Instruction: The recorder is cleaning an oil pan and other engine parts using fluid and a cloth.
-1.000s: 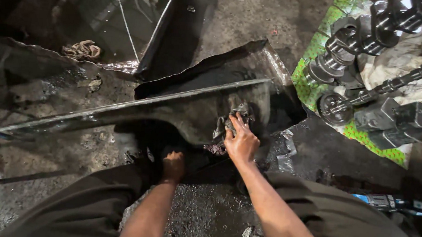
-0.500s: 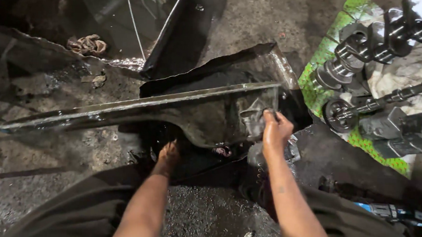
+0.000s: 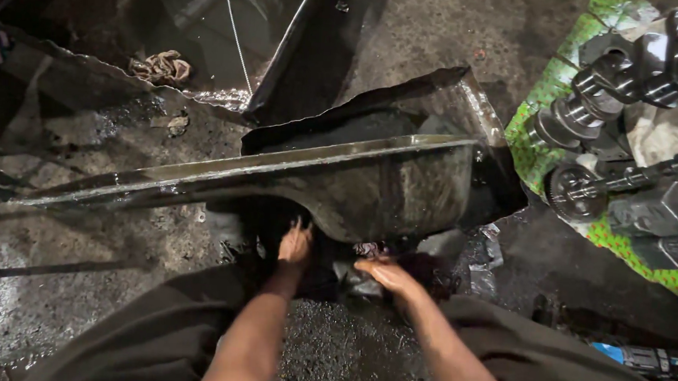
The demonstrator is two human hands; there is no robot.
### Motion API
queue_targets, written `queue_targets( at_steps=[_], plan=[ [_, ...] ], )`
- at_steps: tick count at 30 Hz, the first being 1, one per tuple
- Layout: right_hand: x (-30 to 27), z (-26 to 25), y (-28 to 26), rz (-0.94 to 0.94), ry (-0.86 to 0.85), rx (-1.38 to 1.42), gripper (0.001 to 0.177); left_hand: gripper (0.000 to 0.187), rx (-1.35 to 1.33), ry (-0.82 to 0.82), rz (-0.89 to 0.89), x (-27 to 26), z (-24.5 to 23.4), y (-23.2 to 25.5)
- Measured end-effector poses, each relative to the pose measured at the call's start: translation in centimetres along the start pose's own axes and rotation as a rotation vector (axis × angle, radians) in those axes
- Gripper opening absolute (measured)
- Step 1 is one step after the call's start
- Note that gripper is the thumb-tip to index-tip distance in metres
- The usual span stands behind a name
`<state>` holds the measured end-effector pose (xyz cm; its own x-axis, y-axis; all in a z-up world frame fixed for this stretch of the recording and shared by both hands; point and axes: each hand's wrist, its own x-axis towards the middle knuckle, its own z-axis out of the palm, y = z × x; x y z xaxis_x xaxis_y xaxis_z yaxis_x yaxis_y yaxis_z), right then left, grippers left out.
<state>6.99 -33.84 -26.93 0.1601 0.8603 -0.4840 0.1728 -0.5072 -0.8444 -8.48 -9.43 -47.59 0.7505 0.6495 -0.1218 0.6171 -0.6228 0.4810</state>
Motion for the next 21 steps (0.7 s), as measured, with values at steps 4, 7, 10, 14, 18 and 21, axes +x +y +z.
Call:
queue_targets(
  at_steps=[4,7,10,14,18,21],
  plan=[
    [1.5,3.0,-0.8,0.486,0.419,0.515,0.048,0.035,0.073,0.252,0.351,0.8,0.2,-3.2],
    [4.1,3.6,1.1,0.437,0.682,0.823,0.053,0.038,0.0,0.508,0.564,1.4,2.3,-5.2],
    [6.0,4.8,1.3,0.603,0.809,0.87,0.05,0.031,-0.2,0.308,0.515,0.6,1.2,-4.1],
    [9.7,8.4,3.9,0.151,1.215,0.547,0.051,0.024,0.934,0.974,0.465,-1.6,-1.7,-0.8],
    [7.6,9.7,-2.0,0.436,1.087,0.132,0.05,0.015,0.077,-0.13,0.146,-1.6,-1.3,-0.1],
    [6.1,10.0,-3.4,0.27,0.994,-0.1,0.054,0.013,0.214,0.135,0.269,-2.5,-0.9,-0.1]
  ],
)
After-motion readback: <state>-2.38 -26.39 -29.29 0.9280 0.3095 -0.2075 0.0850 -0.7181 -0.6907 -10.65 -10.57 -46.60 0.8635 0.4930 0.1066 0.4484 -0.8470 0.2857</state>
